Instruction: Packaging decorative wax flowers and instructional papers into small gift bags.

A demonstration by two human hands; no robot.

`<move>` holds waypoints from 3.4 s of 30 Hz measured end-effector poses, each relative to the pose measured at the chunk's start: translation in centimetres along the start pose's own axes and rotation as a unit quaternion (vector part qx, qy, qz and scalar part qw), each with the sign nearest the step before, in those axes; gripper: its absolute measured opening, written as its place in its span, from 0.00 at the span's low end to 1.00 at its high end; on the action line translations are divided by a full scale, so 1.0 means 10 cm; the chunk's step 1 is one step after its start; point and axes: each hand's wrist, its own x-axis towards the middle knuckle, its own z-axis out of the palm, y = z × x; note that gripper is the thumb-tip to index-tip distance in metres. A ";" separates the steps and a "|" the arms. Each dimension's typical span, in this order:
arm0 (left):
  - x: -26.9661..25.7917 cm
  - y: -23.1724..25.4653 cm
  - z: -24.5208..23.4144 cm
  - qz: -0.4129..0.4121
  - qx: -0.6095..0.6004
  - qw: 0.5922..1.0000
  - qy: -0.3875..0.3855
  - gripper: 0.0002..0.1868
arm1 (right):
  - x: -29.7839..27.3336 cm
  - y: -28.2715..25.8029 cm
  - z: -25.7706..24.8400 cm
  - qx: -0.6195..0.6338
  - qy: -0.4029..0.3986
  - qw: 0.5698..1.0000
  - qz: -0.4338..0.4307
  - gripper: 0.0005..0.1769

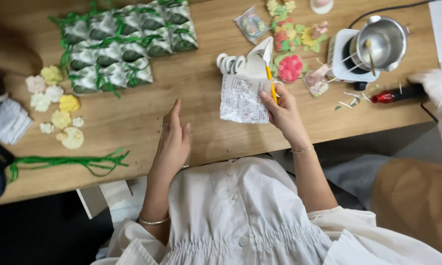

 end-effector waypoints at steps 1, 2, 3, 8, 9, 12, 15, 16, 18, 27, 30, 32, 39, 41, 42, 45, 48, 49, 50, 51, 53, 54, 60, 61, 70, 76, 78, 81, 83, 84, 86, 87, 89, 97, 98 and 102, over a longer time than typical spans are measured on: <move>-0.01 -0.01 -0.02 -0.001 -0.120 0.993 0.013 0.35 | -0.03 -0.09 0.10 0.012 -0.020 1.000 0.008 0.09; -0.03 -0.02 -0.04 0.002 -0.238 0.971 0.028 0.37 | -0.05 -0.18 0.20 0.023 -0.040 0.999 0.016 0.09; -0.04 0.13 -0.11 -0.009 -0.239 0.970 0.044 0.37 | -0.06 -0.22 0.28 0.018 -0.059 0.998 0.020 0.09; -0.08 0.54 -0.11 0.107 -0.305 0.940 0.109 0.48 | -0.11 -0.28 0.46 -0.004 -0.188 0.981 0.047 0.08; -0.11 0.59 -0.14 0.098 -0.308 0.938 0.125 0.48 | -0.12 -0.28 0.44 -0.014 -0.203 0.978 0.050 0.08; -0.14 0.56 -0.22 -0.041 -0.224 0.970 0.088 0.37 | -0.06 -0.32 0.38 0.018 -0.236 0.970 0.057 0.06; -0.30 0.11 -0.16 -0.210 -0.178 0.954 0.121 0.30 | 0.00 -0.25 0.36 0.005 -0.195 0.980 0.051 0.06; -0.37 -0.05 -0.10 -0.148 -0.160 0.960 0.177 0.30 | -0.01 -0.19 0.35 -0.046 -0.190 0.980 0.044 0.07; -0.44 -0.12 -0.12 -0.088 -0.136 0.956 0.246 0.30 | 0.04 -0.15 0.41 -0.099 -0.198 0.975 0.028 0.09; -0.61 -0.62 -0.68 0.034 -0.408 0.912 -0.002 0.30 | -0.07 -0.47 1.38 -0.098 -0.291 0.952 0.002 0.10; -0.63 -1.27 -1.17 0.034 -0.395 0.904 0.161 0.18 | -0.02 -0.47 1.73 -0.071 -0.257 0.964 -0.009 0.13; -0.65 -1.71 -1.59 -0.121 -0.363 0.885 0.265 0.21 | 0.04 -0.38 2.01 -0.114 -0.249 0.962 0.000 0.12; -0.14 -4.02 -2.18 -0.102 -0.432 0.818 0.365 0.34 | 0.33 -0.04 3.41 -0.208 -0.280 0.937 0.007 0.10; 0.07 -4.58 -2.21 -0.133 -0.439 0.803 0.380 0.36 | 0.33 -0.04 3.79 -0.236 -0.289 0.927 0.007 0.10; 0.14 -4.72 -2.23 -0.135 -0.442 0.804 0.374 0.36 | 0.34 -0.03 3.92 -0.237 -0.285 0.929 0.012 0.10; 0.34 -5.07 -2.25 -0.185 -0.439 0.801 0.363 0.35 | 0.34 0.04 4.22 -0.241 -0.266 0.933 0.029 0.10; 0.56 -5.33 -2.29 -0.146 -0.456 0.790 0.384 0.33 | 0.36 0.12 4.38 -0.249 -0.242 0.937 0.030 0.09; 0.58 -5.39 -2.29 -0.161 -0.483 0.769 0.387 0.34 | 0.35 0.14 4.42 -0.256 -0.232 0.937 0.039 0.09; 0.60 -5.44 -2.28 -0.176 -0.510 0.746 0.390 0.34 | 0.33 0.16 4.45 -0.263 -0.223 0.937 0.047 0.09; 0.62 -5.52 -2.25 -0.178 -0.512 0.747 0.385 0.34 | 0.32 0.18 4.51 -0.264 -0.218 0.938 0.051 0.09; 0.64 -5.66 -2.19 -0.120 -0.561 0.739 0.354 0.37 | 0.29 0.21 4.60 -0.276 -0.204 0.937 0.071 0.09; 0.59 -5.58 -2.18 -0.123 -0.563 0.739 0.350 0.37 | 0.29 0.23 4.64 -0.277 -0.200 0.937 0.075 0.09; 0.36 -5.11 -2.49 -0.205 -0.497 0.799 0.269 0.57 | 0.29 0.26 4.88 -0.296 -0.207 0.928 0.089 0.10; 0.38 -5.17 -2.43 -0.209 -0.499 0.795 0.275 0.58 | 0.29 0.23 4.93 -0.300 -0.212 0.926 0.083 0.10; 0.62 -5.29 -2.41 -0.190 -0.502 0.764 0.359 0.46 | 0.29 0.14 5.01 -0.310 -0.211 0.925 0.067 0.11; 0.75 -5.54 -2.29 -0.160 -0.544 0.734 0.375 0.30 | 0.32 0.25 4.91 -0.275 -0.154 0.946 0.078 0.10; 0.74 -5.55 -2.27 -0.141 -0.542 0.746 0.361 0.28 | 0.34 0.27 4.85 -0.268 -0.131 0.951 0.079 0.10; 0.69 -5.53 -2.26 -0.165 -0.485 0.781 0.359 0.21 | 0.34 0.31 4.72 -0.247 -0.107 0.961 0.068 0.10; 0.70 -5.51 -2.29 -0.167 -0.531 0.749 0.360 0.31 | 0.34 0.30 4.67 -0.225 -0.098 0.968 0.061 0.10; 0.70 -5.49 -2.30 -0.166 -0.532 0.751 0.355 0.31 | 0.35 0.27 4.64 -0.223 -0.093 0.968 0.061 0.10; 0.64 -5.48 -2.37 -0.174 -0.552 0.734 0.356 0.46 | 0.33 0.25 4.61 -0.213 -0.073 0.971 0.076 0.11; 0.61 -5.50 -2.42 -0.172 -0.551 0.737 0.351 0.46 | 0.31 0.26 4.60 -0.210 -0.068 0.972 0.076 0.11; 0.58 -5.51 -2.51 -0.189 -0.558 0.748 0.305 0.48 | 0.29 0.26 4.57 -0.202 -0.045 0.975 0.085 0.11; 0.39 -5.54 -2.70 -0.223 -0.472 0.832 0.186 0.17 | 0.22 0.24 4.36 -0.233 -0.021 0.967 0.102 0.12; 0.37 -5.44 -2.78 -0.234 -0.435 0.851 0.177 0.22 | 0.23 0.22 4.33 -0.238 -0.023 0.966 0.102 0.12; 0.32 -5.45 -2.64 -0.257 -0.493 0.814 0.166 0.28 | 0.24 0.16 4.26 -0.244 -0.001 0.964 0.110 0.12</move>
